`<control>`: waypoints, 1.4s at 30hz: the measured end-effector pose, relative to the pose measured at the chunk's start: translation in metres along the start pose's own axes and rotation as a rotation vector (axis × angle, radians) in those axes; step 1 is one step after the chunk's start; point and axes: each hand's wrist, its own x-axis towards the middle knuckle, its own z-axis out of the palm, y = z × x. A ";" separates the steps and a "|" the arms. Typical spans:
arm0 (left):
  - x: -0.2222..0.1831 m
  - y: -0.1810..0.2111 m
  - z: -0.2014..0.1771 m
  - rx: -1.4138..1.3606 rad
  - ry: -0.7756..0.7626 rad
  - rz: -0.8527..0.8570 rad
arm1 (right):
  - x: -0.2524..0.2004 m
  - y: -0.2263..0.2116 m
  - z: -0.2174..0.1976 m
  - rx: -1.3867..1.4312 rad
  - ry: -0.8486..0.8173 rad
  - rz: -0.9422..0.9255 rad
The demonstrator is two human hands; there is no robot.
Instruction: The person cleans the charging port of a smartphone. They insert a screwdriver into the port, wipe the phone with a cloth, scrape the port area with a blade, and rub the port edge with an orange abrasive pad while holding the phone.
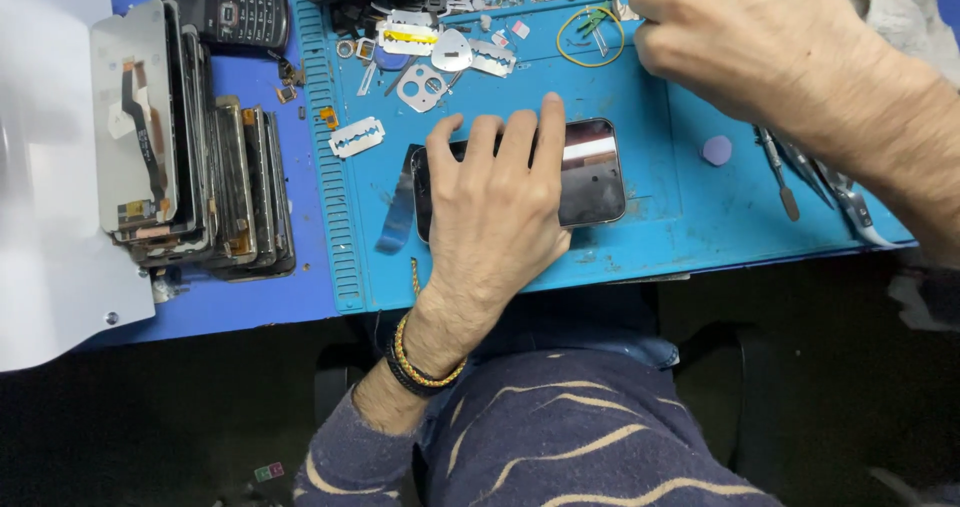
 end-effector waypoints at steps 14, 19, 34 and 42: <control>-0.003 0.001 0.003 0.016 0.047 0.077 | -0.179 -0.029 -0.021 1.080 0.054 0.604; -0.004 0.004 0.001 0.061 0.051 0.101 | -0.288 -0.132 0.027 1.693 -0.325 0.853; -0.030 -0.019 0.026 0.293 0.027 0.164 | -0.488 -0.497 0.337 2.017 -0.579 1.720; -0.041 -0.038 0.043 0.294 0.047 0.161 | -0.607 -0.263 0.360 1.204 -0.044 2.266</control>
